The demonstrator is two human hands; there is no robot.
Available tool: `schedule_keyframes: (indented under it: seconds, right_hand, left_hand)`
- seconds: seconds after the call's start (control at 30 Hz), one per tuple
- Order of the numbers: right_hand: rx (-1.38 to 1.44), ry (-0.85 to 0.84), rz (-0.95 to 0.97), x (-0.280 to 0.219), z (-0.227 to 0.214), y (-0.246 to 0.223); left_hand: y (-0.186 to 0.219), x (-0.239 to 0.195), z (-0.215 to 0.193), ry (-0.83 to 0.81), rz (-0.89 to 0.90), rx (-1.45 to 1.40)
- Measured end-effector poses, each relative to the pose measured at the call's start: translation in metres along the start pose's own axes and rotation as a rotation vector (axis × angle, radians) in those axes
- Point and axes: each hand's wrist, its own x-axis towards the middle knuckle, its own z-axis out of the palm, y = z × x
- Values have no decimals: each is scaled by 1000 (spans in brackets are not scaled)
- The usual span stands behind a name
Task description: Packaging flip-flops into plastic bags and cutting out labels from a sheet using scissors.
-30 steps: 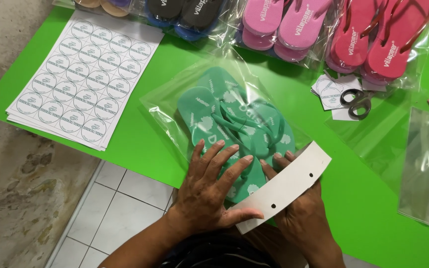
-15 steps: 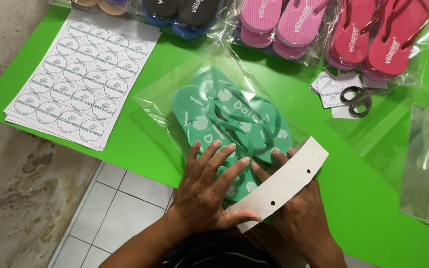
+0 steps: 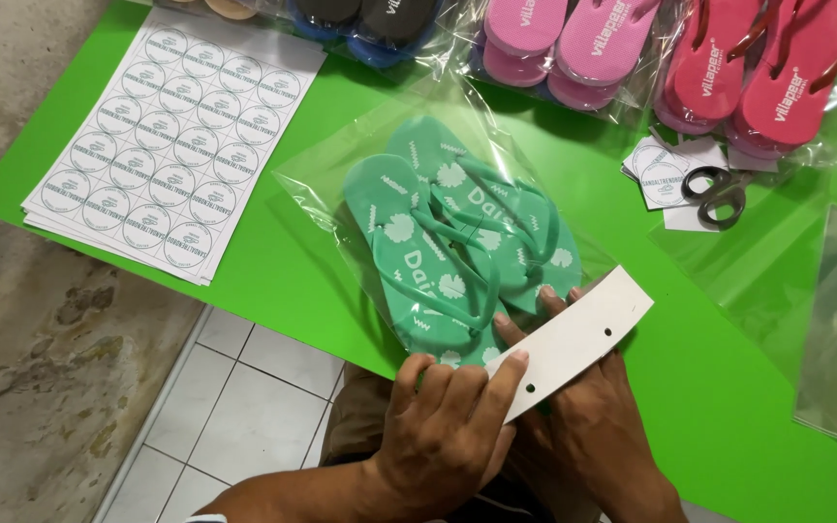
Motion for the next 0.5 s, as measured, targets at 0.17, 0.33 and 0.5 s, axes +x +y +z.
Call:
schedule_keyframes:
  seconds: [0.17, 0.33, 0.5]
  right_hand:
    - [-64, 6, -127, 5, -2, -3]
    - [-91, -32, -178, 2, -5, -3]
    - [-64, -48, -90, 4, -4, -4]
  left_hand:
    - [-3, 10, -5, 12, 126, -89]
    - [-6, 1, -5, 24, 279, -149]
    - [-9, 5, -8, 51, 227, -171]
